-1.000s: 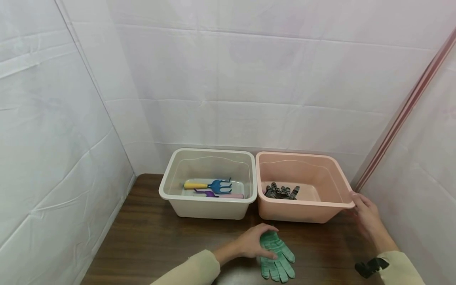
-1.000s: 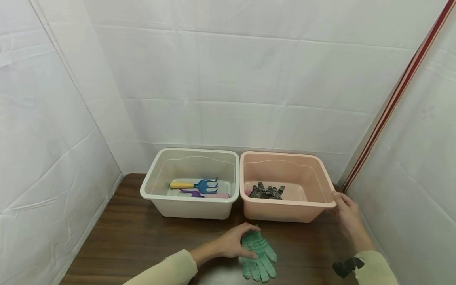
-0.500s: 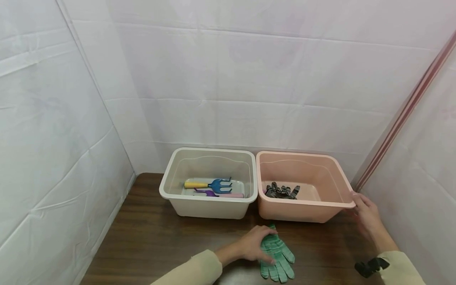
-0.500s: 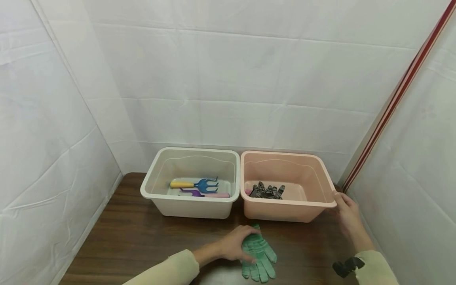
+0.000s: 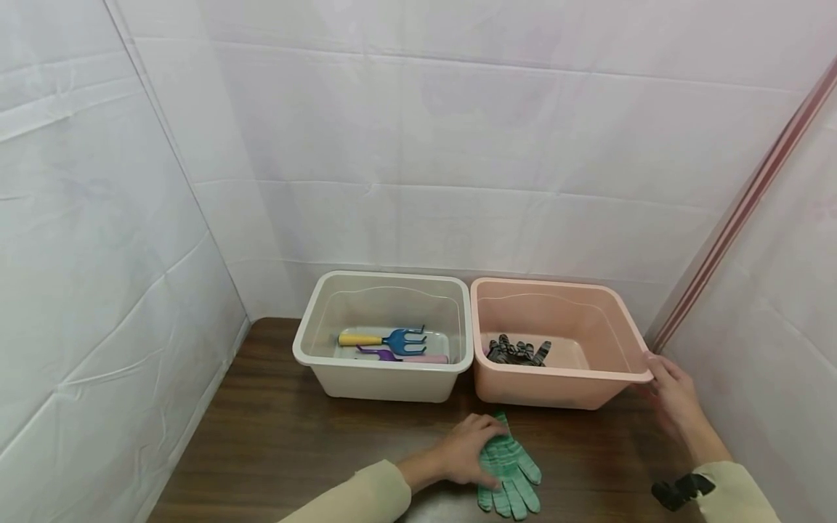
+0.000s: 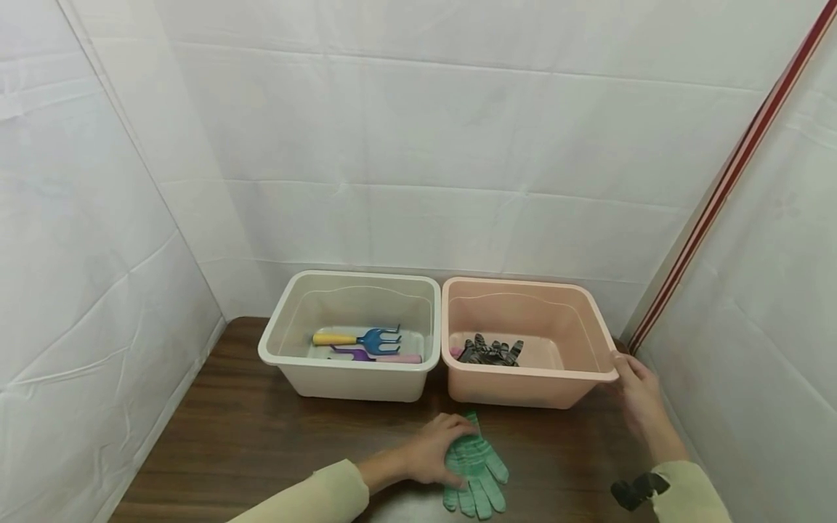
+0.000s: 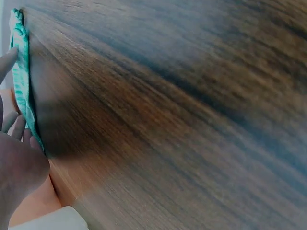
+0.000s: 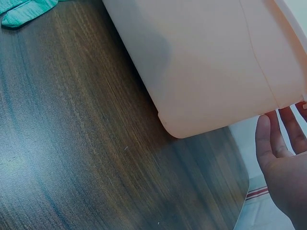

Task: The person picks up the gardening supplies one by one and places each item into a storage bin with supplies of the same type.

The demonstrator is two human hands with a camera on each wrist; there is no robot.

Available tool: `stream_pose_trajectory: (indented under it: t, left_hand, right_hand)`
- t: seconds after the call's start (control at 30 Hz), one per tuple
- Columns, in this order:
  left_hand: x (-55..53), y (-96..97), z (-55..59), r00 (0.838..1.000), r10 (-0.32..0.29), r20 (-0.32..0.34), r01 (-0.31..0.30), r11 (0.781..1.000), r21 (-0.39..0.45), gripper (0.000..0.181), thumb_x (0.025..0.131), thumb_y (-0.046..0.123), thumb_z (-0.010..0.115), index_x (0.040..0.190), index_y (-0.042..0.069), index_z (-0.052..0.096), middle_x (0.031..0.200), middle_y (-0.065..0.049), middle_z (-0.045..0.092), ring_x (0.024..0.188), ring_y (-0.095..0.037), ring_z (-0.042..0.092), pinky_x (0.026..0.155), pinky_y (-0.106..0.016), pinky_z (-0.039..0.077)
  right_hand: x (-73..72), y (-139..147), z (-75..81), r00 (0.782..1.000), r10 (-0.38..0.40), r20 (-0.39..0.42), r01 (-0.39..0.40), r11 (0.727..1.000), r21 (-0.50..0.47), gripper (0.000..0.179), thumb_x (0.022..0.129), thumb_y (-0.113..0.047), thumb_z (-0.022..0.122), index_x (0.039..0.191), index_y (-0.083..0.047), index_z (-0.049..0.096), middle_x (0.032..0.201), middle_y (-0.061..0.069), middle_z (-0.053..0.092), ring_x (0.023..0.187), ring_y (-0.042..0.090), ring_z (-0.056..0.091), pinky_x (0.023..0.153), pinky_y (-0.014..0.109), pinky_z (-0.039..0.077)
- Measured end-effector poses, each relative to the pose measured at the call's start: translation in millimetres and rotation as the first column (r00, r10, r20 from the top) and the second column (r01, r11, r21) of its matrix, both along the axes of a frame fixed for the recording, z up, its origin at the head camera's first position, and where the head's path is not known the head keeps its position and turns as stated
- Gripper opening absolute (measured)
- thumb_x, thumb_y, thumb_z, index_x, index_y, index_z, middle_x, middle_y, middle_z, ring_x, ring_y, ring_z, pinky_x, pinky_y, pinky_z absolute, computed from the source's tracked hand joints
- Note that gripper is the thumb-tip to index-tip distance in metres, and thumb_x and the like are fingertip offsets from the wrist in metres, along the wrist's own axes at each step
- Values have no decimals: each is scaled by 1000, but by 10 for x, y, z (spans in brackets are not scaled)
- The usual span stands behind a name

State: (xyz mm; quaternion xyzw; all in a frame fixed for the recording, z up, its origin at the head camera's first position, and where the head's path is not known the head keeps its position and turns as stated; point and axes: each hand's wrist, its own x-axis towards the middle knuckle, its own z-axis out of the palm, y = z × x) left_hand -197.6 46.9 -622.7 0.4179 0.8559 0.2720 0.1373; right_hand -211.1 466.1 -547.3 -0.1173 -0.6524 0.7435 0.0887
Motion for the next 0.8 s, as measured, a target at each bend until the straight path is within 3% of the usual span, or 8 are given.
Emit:
stream_pose_trajectory:
  t: [0.37, 0.8]
  left_hand:
    - [-16, 23, -30, 1000, 3, -12, -3, 1000, 22, 72, 84, 40, 88, 148, 21, 59, 145, 8, 53, 133, -12, 46, 114, -36, 42]
    - [-29, 41, -58, 996, 82, -21, -80, 993, 83, 45, 86, 25, 85, 129, 24, 70, 130, 13, 64, 111, -4, 51, 95, -23, 47]
  right_hand:
    - [-11, 18, -17, 1000, 12, 0, -12, 1000, 16, 15, 109, -32, 62, 111, -21, 72, 104, -14, 71, 95, 2, 69, 79, 24, 60]
    - [-2, 30, -35, 1000, 24, -11, -24, 1000, 5, 16, 109, -30, 62, 112, -19, 73, 105, -15, 71, 97, 2, 70, 79, 24, 60]
